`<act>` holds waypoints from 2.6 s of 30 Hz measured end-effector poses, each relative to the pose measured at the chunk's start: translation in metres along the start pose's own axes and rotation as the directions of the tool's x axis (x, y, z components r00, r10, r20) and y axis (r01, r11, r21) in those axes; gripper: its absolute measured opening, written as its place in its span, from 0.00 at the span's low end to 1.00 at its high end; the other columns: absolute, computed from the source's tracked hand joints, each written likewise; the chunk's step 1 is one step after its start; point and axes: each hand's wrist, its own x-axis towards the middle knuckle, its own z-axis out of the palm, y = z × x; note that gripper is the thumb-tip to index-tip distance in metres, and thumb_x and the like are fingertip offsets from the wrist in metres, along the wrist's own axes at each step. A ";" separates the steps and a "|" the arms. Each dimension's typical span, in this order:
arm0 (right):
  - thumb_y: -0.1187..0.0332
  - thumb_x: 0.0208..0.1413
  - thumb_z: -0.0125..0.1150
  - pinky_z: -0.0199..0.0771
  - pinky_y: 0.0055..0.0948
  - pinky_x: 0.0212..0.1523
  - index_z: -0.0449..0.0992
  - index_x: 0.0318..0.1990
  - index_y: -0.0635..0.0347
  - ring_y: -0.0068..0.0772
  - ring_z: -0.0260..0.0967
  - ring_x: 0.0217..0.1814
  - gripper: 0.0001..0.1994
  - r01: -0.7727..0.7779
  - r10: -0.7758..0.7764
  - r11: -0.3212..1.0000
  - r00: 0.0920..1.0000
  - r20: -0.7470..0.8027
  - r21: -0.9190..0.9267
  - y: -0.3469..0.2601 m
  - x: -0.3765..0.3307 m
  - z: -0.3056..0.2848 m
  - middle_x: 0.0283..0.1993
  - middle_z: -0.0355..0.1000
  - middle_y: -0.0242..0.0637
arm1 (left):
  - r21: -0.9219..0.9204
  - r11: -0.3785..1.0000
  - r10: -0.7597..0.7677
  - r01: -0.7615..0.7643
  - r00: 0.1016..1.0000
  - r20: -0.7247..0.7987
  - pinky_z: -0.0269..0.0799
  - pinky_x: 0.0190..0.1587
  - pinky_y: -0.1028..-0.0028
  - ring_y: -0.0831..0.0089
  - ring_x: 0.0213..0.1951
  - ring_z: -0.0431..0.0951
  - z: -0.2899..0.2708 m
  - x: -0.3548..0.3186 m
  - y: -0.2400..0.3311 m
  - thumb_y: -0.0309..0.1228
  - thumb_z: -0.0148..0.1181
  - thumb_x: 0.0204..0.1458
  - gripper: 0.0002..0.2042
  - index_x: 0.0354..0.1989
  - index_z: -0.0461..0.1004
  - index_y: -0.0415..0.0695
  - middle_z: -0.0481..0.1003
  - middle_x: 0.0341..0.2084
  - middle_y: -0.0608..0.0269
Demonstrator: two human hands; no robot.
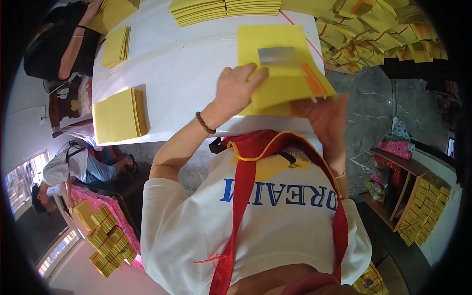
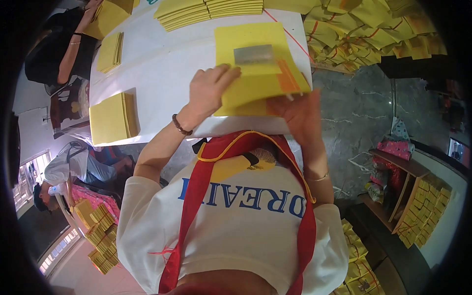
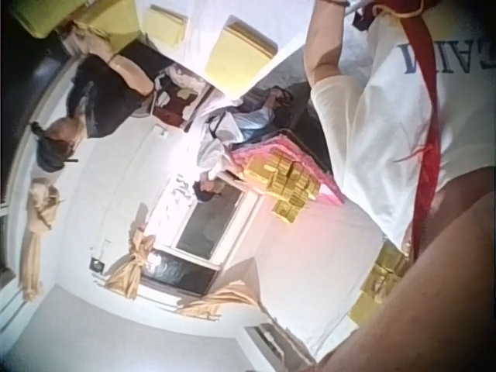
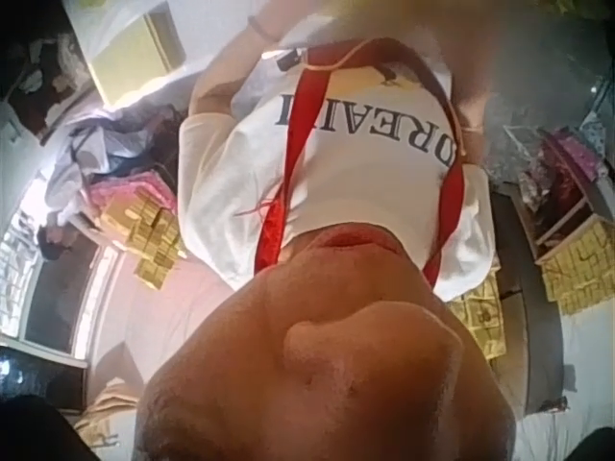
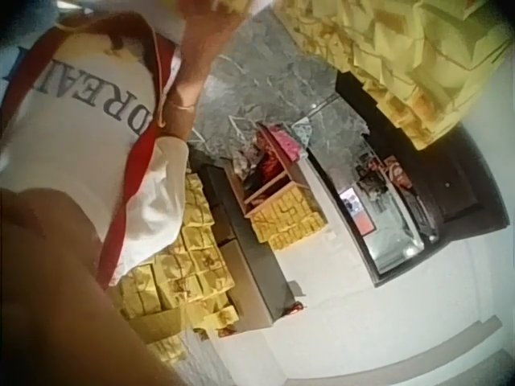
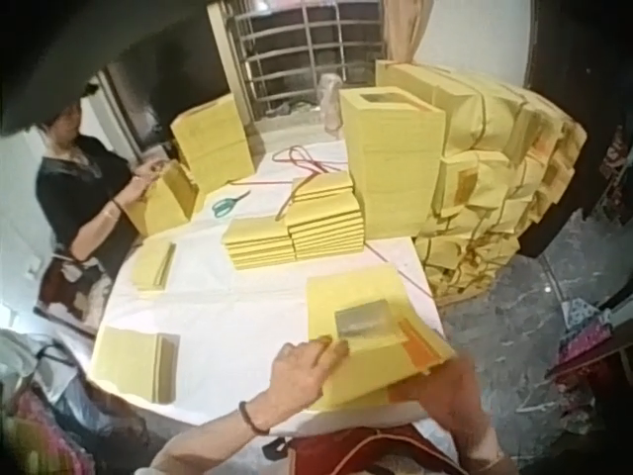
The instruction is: Folding and stacking yellow ritual paper sheets with silver/gold foil squares.
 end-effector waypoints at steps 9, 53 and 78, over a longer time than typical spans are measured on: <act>0.78 0.52 0.47 0.63 0.32 0.53 0.60 0.56 0.64 0.34 0.63 0.54 0.21 0.208 -0.293 0.869 0.947 -0.129 -0.448 0.000 0.007 -0.009 0.55 0.62 0.39 | -0.249 0.968 0.088 -0.021 0.961 0.261 0.61 0.41 0.69 0.65 0.44 0.69 -0.021 0.023 -0.009 0.27 0.61 0.34 0.29 0.52 0.64 0.48 0.67 0.46 0.58; 0.69 0.47 0.61 0.63 0.29 0.47 0.66 0.48 0.59 0.33 0.65 0.47 0.19 0.136 -0.315 0.178 0.946 0.074 -0.975 0.000 0.001 -0.034 0.49 0.66 0.38 | -0.509 0.852 0.071 -0.120 0.991 -0.115 0.67 0.34 0.72 0.66 0.31 0.69 -0.010 -0.007 -0.023 0.23 0.53 0.43 0.13 0.39 0.75 0.47 0.71 0.34 0.64; 0.73 0.52 0.56 0.67 0.21 0.41 0.66 0.50 0.65 0.21 0.68 0.40 0.17 0.000 -0.139 0.659 0.983 -0.122 -0.752 0.010 0.029 -0.018 0.40 0.72 0.37 | -0.685 0.478 -0.365 0.549 0.834 0.413 0.62 0.27 0.79 0.79 0.23 0.65 -0.006 -0.016 -0.006 0.28 0.52 0.53 0.09 0.38 0.72 0.35 0.69 0.24 0.65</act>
